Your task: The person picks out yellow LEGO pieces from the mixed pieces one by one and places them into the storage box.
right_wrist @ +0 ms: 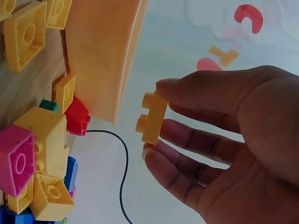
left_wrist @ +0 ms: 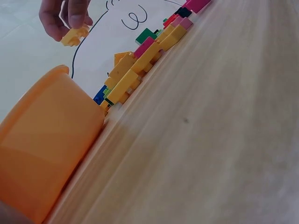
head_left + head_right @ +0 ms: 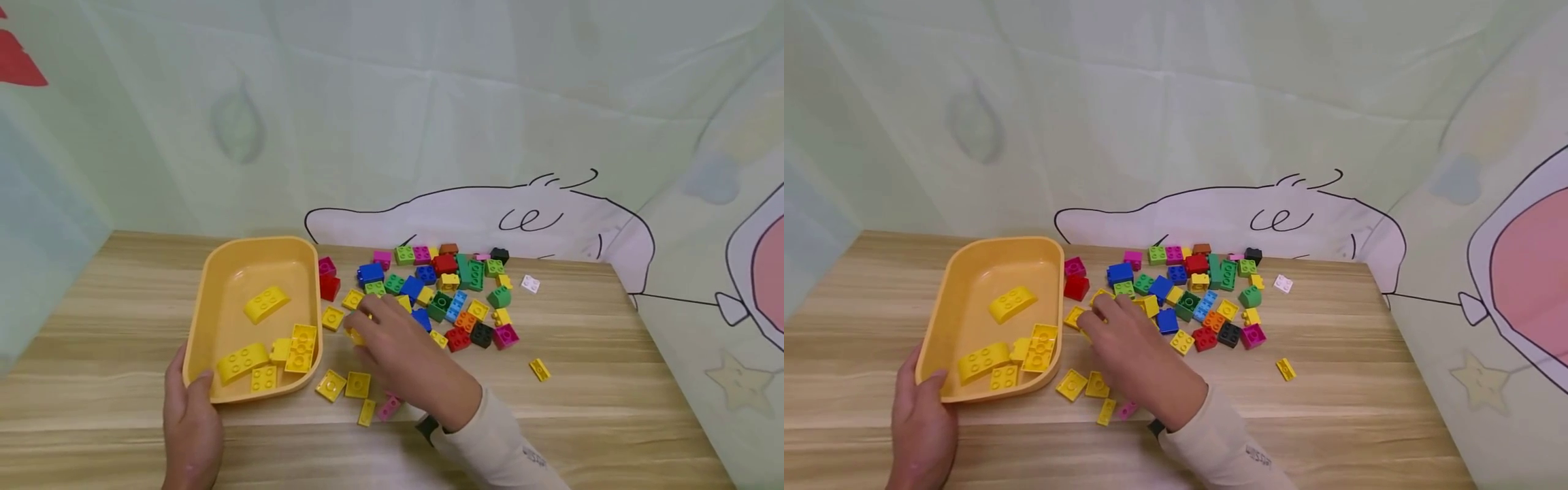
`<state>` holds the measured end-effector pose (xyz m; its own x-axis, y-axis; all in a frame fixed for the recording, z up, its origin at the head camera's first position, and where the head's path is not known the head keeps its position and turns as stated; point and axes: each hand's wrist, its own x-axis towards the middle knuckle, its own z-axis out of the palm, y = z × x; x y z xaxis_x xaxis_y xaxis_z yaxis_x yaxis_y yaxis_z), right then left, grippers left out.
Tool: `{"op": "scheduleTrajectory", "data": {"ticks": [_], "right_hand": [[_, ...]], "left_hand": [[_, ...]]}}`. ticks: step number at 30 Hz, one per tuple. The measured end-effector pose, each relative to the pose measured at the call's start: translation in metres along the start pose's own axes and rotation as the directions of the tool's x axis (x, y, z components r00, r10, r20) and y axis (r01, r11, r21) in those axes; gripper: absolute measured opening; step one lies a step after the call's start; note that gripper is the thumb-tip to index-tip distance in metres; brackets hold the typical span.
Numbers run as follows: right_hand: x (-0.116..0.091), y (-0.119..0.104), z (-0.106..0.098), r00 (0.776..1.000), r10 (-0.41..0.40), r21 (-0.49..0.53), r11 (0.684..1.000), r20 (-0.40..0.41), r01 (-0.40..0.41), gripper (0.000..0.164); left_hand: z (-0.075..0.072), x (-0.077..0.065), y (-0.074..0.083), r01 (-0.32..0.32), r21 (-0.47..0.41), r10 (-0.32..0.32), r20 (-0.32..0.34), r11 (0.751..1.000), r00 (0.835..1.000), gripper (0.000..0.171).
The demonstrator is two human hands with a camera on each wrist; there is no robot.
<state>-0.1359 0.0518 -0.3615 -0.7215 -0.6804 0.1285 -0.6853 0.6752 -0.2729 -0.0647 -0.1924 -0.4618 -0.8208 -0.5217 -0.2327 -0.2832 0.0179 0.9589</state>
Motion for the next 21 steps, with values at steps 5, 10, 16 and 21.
{"op": "scheduleTrajectory", "data": {"ticks": [5,10,16,21], "right_hand": [[0.0028,-0.0027,0.0018,1.000,-0.012,-0.011,1.000,0.002,0.012,0.032],[0.0056,-0.0058,0.0038,0.999,-0.035,-0.006,0.999,-0.020,0.035,0.032],[0.0068,-0.0085,0.0050,0.998,-0.060,-0.009,0.998,-0.024,0.060,0.031],[0.0083,-0.0103,0.0052,0.997,-0.074,-0.023,0.997,-0.014,0.073,0.031]], "left_hand": [[-0.0001,-0.0003,0.0013,0.001,0.006,-0.001,-0.001,1.000,1.000,0.051],[-0.0016,0.0001,0.0010,-0.003,-0.006,0.003,0.003,1.000,1.000,0.051],[-0.0004,0.0004,-0.0006,-0.004,-0.021,0.005,0.010,1.000,1.000,0.051],[-0.0005,0.0005,-0.0009,0.000,0.002,0.000,0.005,1.000,1.000,0.051]]}}
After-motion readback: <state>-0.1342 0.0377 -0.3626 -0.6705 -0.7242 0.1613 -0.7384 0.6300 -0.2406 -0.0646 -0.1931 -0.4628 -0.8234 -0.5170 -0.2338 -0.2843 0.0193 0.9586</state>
